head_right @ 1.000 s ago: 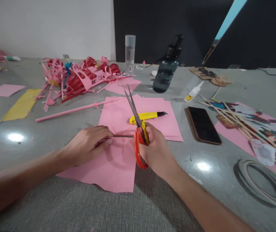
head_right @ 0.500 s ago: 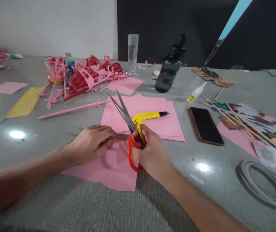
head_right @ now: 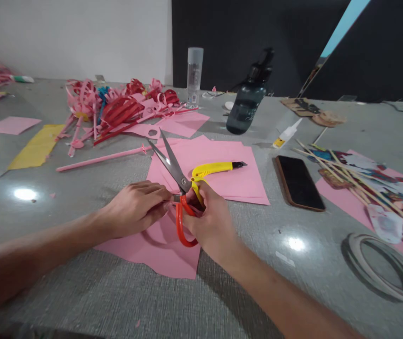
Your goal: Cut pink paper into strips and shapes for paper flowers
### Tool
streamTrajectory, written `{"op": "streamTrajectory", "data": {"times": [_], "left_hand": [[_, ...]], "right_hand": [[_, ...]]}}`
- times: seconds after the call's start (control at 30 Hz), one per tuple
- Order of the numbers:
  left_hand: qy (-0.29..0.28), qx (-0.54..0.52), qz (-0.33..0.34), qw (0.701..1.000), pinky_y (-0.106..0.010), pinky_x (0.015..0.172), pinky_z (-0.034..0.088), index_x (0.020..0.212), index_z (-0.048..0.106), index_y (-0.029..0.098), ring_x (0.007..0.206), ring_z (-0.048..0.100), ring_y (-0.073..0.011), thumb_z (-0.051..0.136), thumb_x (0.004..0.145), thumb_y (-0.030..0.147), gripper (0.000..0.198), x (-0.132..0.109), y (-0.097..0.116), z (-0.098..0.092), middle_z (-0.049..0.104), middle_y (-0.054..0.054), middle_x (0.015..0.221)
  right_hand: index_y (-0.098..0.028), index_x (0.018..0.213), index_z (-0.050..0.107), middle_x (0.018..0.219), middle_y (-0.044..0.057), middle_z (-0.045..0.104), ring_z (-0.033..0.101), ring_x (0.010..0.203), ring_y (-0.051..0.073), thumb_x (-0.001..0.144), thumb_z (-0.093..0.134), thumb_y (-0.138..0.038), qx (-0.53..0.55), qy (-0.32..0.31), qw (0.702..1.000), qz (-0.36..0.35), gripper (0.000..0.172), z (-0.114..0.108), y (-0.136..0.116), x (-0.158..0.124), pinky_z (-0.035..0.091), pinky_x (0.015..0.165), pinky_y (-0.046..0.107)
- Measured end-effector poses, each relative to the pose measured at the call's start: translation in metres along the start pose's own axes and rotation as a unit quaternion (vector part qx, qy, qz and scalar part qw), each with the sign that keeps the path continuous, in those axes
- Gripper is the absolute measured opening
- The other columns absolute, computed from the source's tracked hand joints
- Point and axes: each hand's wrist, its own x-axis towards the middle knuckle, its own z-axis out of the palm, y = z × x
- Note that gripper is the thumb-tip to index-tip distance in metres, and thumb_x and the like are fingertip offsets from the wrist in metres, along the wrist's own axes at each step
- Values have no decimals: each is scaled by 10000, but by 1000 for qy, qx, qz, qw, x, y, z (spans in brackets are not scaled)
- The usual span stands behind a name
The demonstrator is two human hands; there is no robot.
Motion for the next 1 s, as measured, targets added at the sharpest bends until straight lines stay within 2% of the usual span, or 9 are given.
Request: {"op": "streamTrajectory", "data": {"times": [0.13,0.23,0.47,0.6,0.77,1.0], "left_hand": [[-3,-17,-15,1000,-384,788,528,1049,638,188,833,683,-217,487,955,240,186,-1,0,-2,729,-50,931],[-2,-46,-28,999,-396,809,531,1094,626,173,852,684,-228,476,908,190,240,-2,0,-6,731,-63,945],[0,-159,-111,981,-331,804,520,1059,628,199,892,672,-180,412,839,79,330,1,-3,-14,737,-26,981],[0,-171,-74,982,-358,832,498,973,651,190,852,657,-180,452,809,80,280,3,-5,-14,729,-22,923],[6,-165,-47,985,-410,887,484,853,648,174,788,641,-182,493,831,124,164,5,-6,-13,694,-30,823],[14,-166,-71,983,-341,765,497,860,657,174,761,645,-170,485,791,88,204,5,-5,-14,717,-29,830]], "right_hand": [[-255,831,506,747,-54,544,499,662,137,759,756,-194,-11,-1,1000,-6,267,-1,1,0,460,617,291],[-255,870,529,816,-28,604,552,722,160,767,725,-177,-21,-1,1000,2,235,-2,2,0,479,654,312],[-259,857,510,821,-40,588,556,731,159,712,693,-82,26,14,1000,11,293,-3,5,2,499,685,326],[-255,907,534,842,-29,600,547,692,157,707,680,-70,27,25,999,10,309,-4,5,3,475,614,321],[-250,926,535,847,-9,630,524,623,146,760,713,-158,9,28,999,22,260,-6,6,2,422,524,304],[-250,936,538,860,-13,636,529,626,141,777,718,-184,7,24,1000,16,249,-6,9,2,439,547,308]]}}
